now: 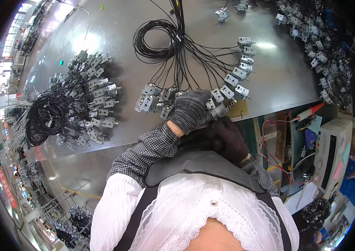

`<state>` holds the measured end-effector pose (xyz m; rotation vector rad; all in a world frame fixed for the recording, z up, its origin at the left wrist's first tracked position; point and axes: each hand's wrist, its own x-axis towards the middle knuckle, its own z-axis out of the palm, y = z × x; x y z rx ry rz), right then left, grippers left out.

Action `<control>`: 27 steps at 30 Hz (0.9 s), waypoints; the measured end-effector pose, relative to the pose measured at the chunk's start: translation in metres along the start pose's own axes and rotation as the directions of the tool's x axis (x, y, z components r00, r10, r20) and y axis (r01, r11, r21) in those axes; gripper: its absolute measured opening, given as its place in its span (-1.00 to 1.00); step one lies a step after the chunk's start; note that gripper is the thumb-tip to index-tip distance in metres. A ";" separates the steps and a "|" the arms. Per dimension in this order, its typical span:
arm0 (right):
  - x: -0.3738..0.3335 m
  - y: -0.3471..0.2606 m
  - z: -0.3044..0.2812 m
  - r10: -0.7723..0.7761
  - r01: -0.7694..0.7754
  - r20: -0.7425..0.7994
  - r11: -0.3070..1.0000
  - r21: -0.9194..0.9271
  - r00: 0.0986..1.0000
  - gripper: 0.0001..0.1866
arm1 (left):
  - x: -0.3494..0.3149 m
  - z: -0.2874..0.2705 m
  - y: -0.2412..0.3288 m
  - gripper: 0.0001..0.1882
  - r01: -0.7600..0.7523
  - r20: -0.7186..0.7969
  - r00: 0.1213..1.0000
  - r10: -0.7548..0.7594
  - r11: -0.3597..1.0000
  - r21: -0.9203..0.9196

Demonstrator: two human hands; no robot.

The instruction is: The recorder is assembling electrical components by connecting wires to terminal blocks at a manual assembly station.

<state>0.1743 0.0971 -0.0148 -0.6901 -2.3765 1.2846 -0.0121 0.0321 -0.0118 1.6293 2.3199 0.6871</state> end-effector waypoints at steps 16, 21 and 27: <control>-0.002 -0.007 -0.004 0.233 -0.358 0.272 0.612 0.705 0.934 -0.64 | -0.009 -0.029 -0.021 -0.48 -0.048 -0.230 0.971 0.071 0.993 0.107; 0.023 -0.018 -0.009 0.198 -0.629 0.618 0.457 0.629 0.761 -0.58 | -0.009 -0.032 -0.037 -0.58 0.029 0.163 0.985 -0.049 0.992 0.124; 0.023 0.017 -0.002 0.185 -0.232 0.142 0.810 0.538 0.973 -0.61 | -0.005 -0.042 -0.031 -0.64 0.131 0.027 0.986 -0.165 0.665 -0.735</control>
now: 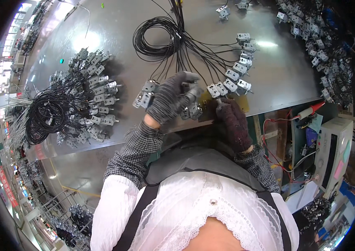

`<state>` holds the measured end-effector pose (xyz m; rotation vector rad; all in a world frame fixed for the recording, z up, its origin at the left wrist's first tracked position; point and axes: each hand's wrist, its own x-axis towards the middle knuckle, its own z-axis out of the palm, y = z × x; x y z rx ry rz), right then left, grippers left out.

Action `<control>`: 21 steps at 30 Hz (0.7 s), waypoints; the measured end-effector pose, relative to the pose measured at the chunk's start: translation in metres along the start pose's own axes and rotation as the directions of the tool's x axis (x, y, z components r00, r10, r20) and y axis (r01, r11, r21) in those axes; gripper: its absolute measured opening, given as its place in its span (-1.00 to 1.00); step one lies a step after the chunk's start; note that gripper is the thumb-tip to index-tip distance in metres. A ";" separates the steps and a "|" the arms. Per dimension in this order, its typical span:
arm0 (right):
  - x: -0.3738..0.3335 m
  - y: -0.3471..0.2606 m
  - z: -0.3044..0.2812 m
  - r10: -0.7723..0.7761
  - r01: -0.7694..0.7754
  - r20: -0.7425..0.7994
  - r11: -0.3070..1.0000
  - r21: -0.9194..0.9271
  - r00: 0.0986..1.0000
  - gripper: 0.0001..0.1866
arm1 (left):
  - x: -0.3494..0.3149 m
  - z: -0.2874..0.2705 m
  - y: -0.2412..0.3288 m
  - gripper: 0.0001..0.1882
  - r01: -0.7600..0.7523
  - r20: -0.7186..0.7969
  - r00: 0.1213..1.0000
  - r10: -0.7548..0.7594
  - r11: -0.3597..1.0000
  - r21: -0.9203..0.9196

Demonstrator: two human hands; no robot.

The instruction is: The recorder is assembling electrical components by connecting wires to terminal blocks at a manual assembly station.

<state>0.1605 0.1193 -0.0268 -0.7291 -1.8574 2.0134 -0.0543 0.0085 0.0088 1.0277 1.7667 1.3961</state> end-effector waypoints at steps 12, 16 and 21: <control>0.015 -0.015 -0.024 -0.133 0.142 -0.142 0.988 0.061 0.981 -0.67 | -0.006 0.053 -0.028 -0.47 -0.262 0.025 0.957 0.290 0.821 0.507; 0.023 -0.013 -0.031 -0.188 0.115 -0.239 0.950 -0.289 0.953 -0.71 | -0.006 0.031 -0.028 -0.56 -0.024 0.114 0.994 0.006 0.987 0.156; 0.006 -0.028 -0.024 -0.017 -0.017 -0.150 0.976 -0.219 0.989 -0.73 | -0.008 0.025 -0.008 -0.55 0.214 0.164 0.959 -0.230 0.971 0.109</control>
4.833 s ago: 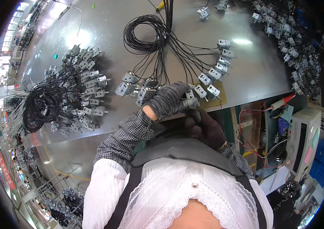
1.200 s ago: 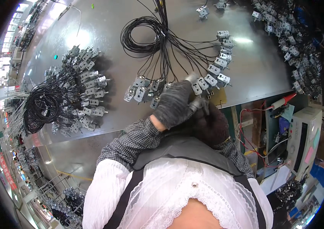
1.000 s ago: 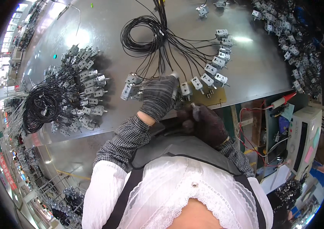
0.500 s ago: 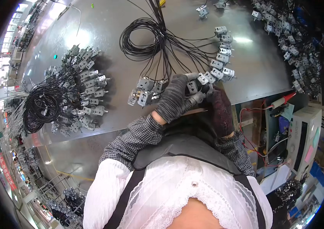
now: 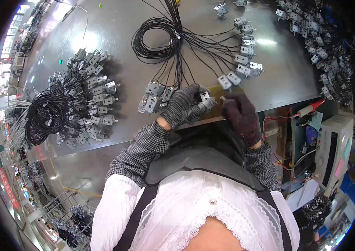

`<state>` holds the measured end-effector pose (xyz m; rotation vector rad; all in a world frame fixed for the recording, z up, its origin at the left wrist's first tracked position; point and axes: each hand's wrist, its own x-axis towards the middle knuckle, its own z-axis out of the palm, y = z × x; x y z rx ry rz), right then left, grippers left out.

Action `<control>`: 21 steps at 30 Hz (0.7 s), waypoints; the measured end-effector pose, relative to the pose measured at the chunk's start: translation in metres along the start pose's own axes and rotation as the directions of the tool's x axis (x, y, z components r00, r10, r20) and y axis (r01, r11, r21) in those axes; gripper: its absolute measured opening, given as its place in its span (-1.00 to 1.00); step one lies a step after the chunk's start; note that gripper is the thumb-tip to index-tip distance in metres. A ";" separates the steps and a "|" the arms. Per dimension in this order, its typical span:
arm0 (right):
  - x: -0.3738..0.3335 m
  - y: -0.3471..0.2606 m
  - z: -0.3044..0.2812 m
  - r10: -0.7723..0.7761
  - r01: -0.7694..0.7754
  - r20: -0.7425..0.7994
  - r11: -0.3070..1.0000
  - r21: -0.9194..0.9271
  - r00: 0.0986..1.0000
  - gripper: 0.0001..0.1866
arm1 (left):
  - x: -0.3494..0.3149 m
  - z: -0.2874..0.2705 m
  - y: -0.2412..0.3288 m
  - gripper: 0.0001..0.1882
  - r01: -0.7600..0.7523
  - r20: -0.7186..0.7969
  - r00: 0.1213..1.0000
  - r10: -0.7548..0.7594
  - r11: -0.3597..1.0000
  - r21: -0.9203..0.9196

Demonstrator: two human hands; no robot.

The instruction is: The recorder is assembling electrical components by connecting wires to terminal blocks at a manual assembly station.

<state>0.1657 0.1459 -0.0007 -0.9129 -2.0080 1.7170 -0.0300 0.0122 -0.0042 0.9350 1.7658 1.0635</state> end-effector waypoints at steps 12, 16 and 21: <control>-0.024 0.002 0.035 -0.375 0.362 0.034 0.862 -0.354 0.926 -0.74 | 0.012 0.009 -0.014 -0.47 -0.115 -0.089 0.986 0.140 0.963 0.242; -0.036 0.002 0.035 -0.026 0.015 0.088 0.992 0.123 0.996 -0.80 | 0.007 0.009 -0.010 -0.39 -0.148 -0.088 0.978 0.186 0.933 0.329; -0.045 0.041 0.035 -0.432 0.441 0.133 0.768 -0.464 0.892 -0.84 | 0.002 0.012 -0.008 -0.42 -0.263 -0.078 0.940 0.333 0.850 0.456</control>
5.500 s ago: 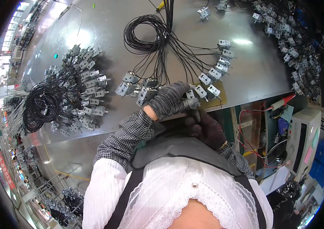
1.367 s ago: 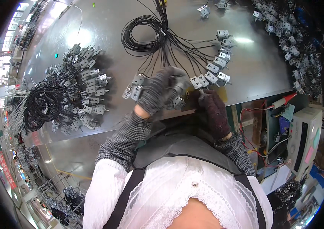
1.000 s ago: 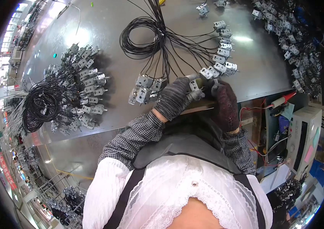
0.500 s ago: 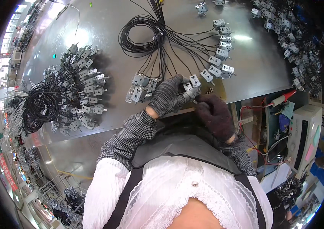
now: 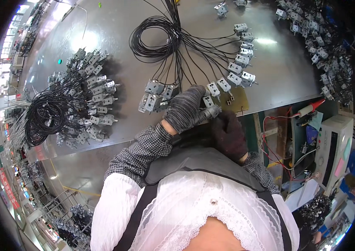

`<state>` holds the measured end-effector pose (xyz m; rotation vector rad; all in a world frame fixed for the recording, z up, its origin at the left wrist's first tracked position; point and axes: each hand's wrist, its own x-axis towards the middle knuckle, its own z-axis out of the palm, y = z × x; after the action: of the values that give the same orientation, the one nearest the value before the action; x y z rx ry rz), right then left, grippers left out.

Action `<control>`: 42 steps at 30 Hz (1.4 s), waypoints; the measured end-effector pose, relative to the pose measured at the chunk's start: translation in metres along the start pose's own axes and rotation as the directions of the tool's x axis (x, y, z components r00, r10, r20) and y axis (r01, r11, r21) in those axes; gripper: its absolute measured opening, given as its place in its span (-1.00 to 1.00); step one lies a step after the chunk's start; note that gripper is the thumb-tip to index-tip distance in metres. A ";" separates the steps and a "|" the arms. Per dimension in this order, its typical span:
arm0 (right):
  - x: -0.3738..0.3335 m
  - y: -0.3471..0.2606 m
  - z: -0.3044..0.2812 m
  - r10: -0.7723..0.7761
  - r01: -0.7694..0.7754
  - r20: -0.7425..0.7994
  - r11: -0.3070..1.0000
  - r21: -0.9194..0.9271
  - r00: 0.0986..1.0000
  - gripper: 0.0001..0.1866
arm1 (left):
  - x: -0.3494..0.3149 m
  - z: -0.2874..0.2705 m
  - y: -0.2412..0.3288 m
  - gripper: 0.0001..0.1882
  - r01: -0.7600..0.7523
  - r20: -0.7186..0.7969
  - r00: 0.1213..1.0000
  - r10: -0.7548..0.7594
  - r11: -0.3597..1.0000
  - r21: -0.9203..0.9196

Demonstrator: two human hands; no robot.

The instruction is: The recorder is assembling electrical components by connecting wires to terminal blocks at a manual assembly station.

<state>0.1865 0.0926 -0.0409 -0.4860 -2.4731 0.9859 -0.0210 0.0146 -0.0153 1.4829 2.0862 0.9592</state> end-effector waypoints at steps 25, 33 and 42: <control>0.010 0.007 -0.015 0.514 -0.623 0.376 0.482 0.617 0.771 -0.65 | 0.006 0.003 -0.005 -0.48 0.227 0.138 0.973 -0.187 0.632 -0.741; 0.024 0.023 -0.012 0.226 -0.411 0.368 0.709 0.573 0.902 -0.70 | -0.001 -0.005 0.009 -0.48 0.214 0.072 0.968 -0.242 0.636 -0.742; 0.058 0.029 -0.028 0.428 -0.345 0.139 0.455 0.821 0.893 -0.67 | -0.024 -0.016 -0.010 -0.48 -0.211 0.203 0.966 0.159 0.940 0.268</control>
<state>0.1565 0.1554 -0.0280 -0.7334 -1.4998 2.1070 -0.0301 -0.0147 -0.0129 1.8657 2.0463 0.5726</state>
